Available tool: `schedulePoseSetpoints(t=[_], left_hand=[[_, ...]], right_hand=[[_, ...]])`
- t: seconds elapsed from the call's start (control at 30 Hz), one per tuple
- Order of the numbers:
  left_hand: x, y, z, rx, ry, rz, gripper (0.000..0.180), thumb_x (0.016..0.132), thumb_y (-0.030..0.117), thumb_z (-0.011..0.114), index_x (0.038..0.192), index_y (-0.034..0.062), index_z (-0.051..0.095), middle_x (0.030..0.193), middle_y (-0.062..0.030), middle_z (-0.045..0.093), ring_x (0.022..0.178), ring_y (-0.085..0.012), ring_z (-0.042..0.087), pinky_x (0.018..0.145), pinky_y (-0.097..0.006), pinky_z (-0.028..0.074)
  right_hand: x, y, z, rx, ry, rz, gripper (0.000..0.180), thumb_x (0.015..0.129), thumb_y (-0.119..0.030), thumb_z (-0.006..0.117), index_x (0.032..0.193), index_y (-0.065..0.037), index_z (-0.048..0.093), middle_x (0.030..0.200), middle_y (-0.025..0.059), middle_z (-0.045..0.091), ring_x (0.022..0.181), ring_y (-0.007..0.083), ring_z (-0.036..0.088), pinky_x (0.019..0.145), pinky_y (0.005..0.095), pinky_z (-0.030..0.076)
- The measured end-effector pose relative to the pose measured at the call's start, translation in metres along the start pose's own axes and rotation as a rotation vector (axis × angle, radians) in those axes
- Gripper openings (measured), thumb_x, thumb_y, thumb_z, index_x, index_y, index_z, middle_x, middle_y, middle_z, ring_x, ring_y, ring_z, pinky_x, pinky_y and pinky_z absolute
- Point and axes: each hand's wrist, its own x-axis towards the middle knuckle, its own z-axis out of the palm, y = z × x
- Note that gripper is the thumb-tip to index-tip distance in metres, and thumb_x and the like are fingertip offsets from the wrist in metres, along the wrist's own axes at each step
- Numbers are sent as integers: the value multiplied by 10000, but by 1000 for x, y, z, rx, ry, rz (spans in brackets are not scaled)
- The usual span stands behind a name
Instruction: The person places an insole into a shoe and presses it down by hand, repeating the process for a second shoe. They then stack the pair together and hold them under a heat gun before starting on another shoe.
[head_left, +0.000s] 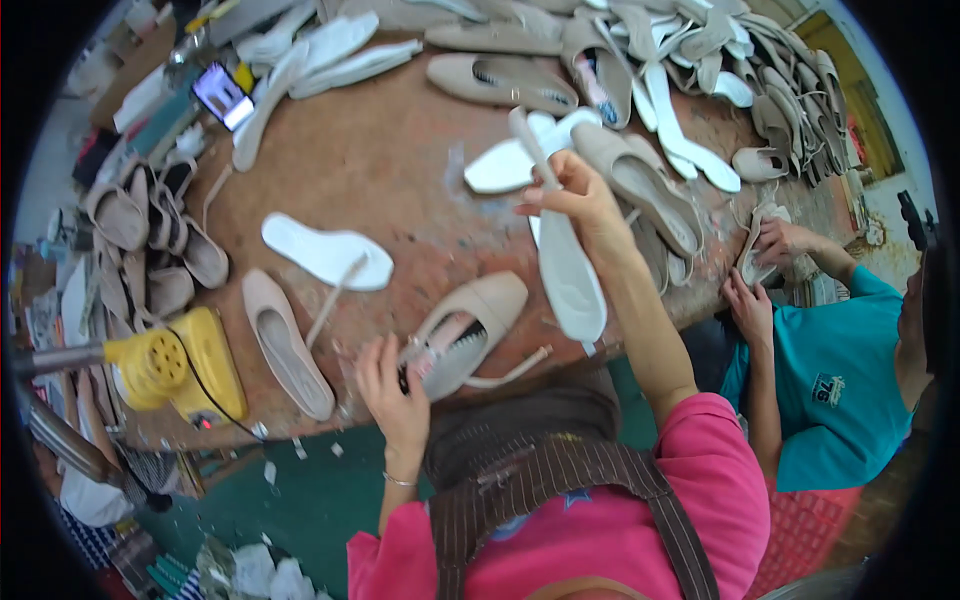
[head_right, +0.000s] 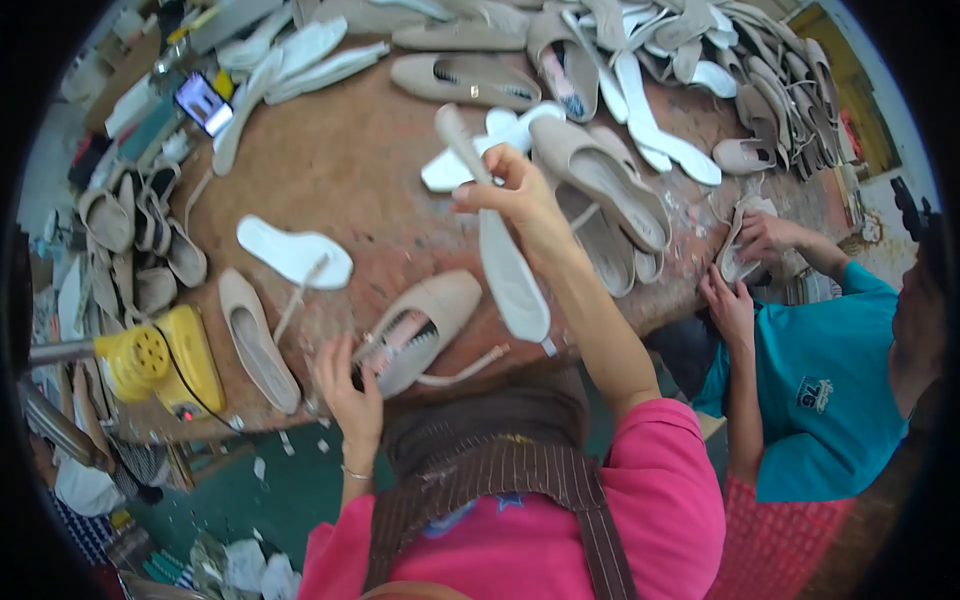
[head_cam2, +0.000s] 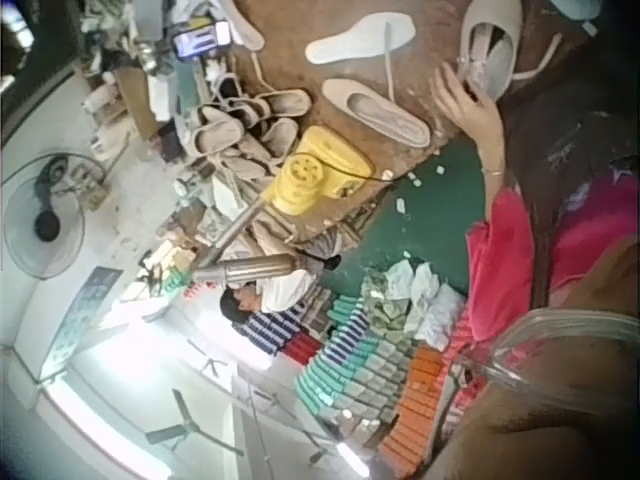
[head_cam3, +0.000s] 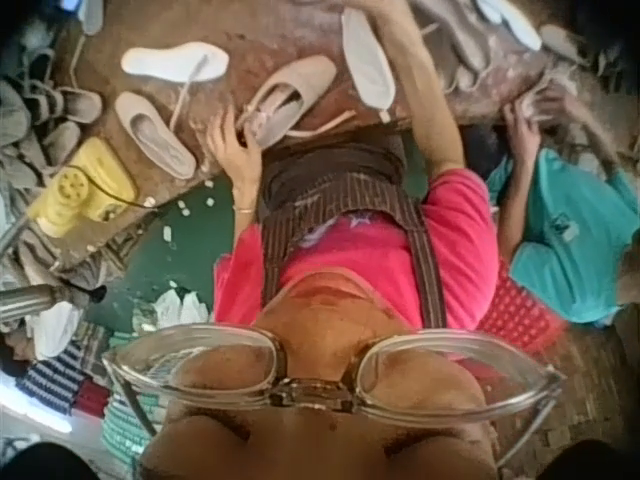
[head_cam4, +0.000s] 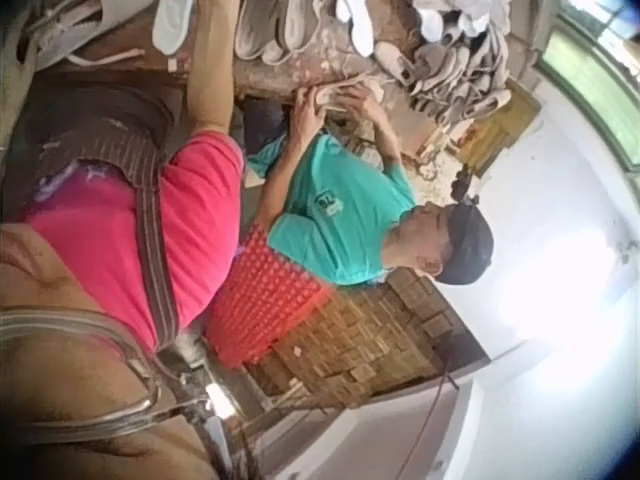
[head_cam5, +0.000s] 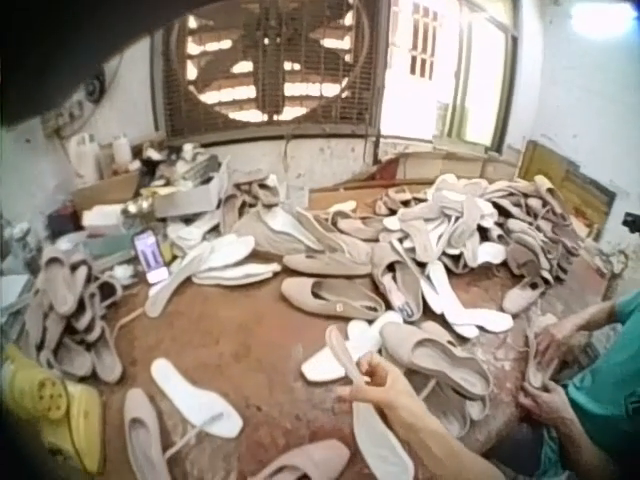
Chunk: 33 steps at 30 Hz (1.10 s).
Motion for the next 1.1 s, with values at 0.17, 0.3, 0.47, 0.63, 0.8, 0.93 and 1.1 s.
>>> schedulePoseSetpoints(t=[0.17, 0.3, 0.47, 0.63, 0.8, 0.93, 1.1], left_hand=[[-33, 4, 3, 171, 18, -230, 541, 885, 225, 682, 1372, 49, 524, 1293, -228, 472, 1193, -423, 462, 1005, -488, 385], [-59, 7, 0, -47, 38, -426, 624, 879, 265, 715, 1415, 54, 475, 1165, -220, 463, 1035, -380, 543, 870, -433, 471], [-45, 7, 3, -223, 139, -593, 694, 842, 155, 758, 1436, 27, 422, 1163, -188, 463, 987, -272, 590, 744, -334, 546], [-37, -12, 15, -332, 241, -539, 687, 842, 98, 753, 1423, -17, 406, 1166, -145, 467, 890, -193, 589, 691, -289, 562], [-39, -24, 15, -476, 223, -587, 491, 874, 104, 728, 1317, -16, 552, 1097, -101, 482, 899, -141, 570, 714, -255, 585], [-39, -27, 13, -507, 196, -571, 504, 843, 110, 764, 1297, -9, 578, 1076, -86, 481, 903, -133, 568, 708, -259, 598], [-33, -33, 10, -523, 197, -552, 470, 822, 79, 777, 1249, -17, 606, 1051, -78, 491, 845, -126, 582, 634, -240, 590]], right_hand=[[-50, 18, -40, -104, 75, 100, 277, 978, -199, 575, 1180, -43, 469, 1026, 121, 599, 852, 184, 647, 777, 367, 579], [-73, 18, -38, -470, 54, 62, 347, 1060, -266, 385, 1265, -4, 480, 1069, 156, 624, 823, 170, 620, 741, 314, 536], [-80, 20, -6, -1257, -22, -239, 408, 1008, -232, 474, 1334, 11, 500, 1069, 178, 617, 894, 261, 587, 806, 376, 488], [-84, 66, 40, -1562, -570, -559, 468, 794, -127, 670, 1244, -14, 610, 1123, 148, 611, 999, 310, 557, 876, 420, 458], [-80, 127, 60, -1163, -678, -481, 292, 733, -57, 726, 1021, -87, 763, 1164, 144, 647, 1066, 330, 601, 909, 430, 491], [-78, 149, 77, -1131, -648, -422, 264, 691, -71, 723, 951, -60, 768, 1119, 164, 667, 1017, 307, 635, 902, 414, 514], [-78, 158, 93, -1109, -618, -391, 256, 703, -45, 717, 955, -49, 764, 1121, 170, 672, 1008, 318, 637, 876, 409, 533]])
